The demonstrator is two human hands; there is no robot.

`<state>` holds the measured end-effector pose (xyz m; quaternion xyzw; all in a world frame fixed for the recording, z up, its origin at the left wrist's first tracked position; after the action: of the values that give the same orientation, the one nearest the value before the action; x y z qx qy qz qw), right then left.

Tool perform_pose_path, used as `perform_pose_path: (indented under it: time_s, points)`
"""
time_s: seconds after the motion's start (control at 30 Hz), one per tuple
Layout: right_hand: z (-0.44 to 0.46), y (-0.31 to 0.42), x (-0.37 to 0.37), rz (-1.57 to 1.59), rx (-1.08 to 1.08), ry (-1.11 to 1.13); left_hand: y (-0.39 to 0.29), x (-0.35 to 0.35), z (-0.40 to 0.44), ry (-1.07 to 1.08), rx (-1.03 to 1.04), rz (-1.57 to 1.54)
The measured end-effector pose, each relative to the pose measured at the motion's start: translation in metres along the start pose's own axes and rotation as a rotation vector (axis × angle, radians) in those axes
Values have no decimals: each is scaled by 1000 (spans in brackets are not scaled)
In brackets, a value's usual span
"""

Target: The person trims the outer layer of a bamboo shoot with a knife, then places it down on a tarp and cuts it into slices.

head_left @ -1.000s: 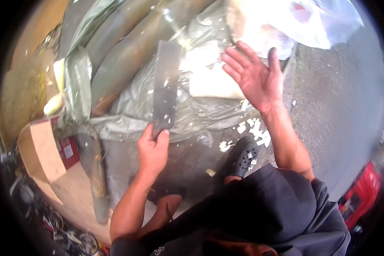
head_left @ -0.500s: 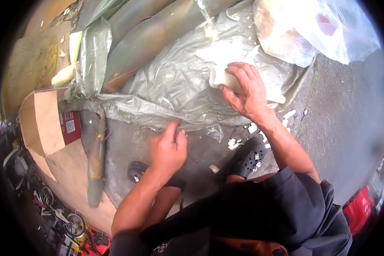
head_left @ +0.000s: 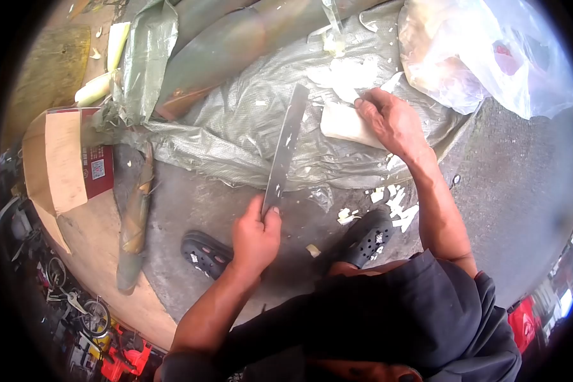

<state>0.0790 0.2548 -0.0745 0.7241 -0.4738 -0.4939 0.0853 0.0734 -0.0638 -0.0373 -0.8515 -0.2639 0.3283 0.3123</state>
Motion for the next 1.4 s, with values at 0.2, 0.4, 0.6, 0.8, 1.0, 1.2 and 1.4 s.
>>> perform_pose_path:
  time_s: [0.2,0.4,0.6,0.8,1.0,1.2,1.4]
  points:
    - [-12,18,-1,-7,-418,-380,-9,1,3,38,28,140]
    - [-29,25,29,-227,-475,-263,-34,-4,-3,15,312,370]
    - [-31,14,30,-200,-516,-329,-35,-6,-8,40,387,448]
    - [-23,17,33,-263,-405,-231,-37,-9,-2,42,421,472]
    - [-24,29,39,-176,-304,-290,-29,-21,0,88,355,524]
    - [-19,21,40,-34,-300,-361,-38,-25,0,55,408,553]
    - [-12,27,41,35,-214,-372,-41,-22,3,63,395,598]
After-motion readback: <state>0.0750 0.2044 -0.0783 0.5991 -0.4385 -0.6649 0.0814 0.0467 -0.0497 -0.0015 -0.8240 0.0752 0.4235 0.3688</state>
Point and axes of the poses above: each hand's wrist, its own z-axis towards the middle knuckle, its own x-axis out of the palm, y = z × x, the point moved 5 cm from there along z, towards the middle knuckle, and after that the axes turned 5 degrees about y, right-handed, at the moved point
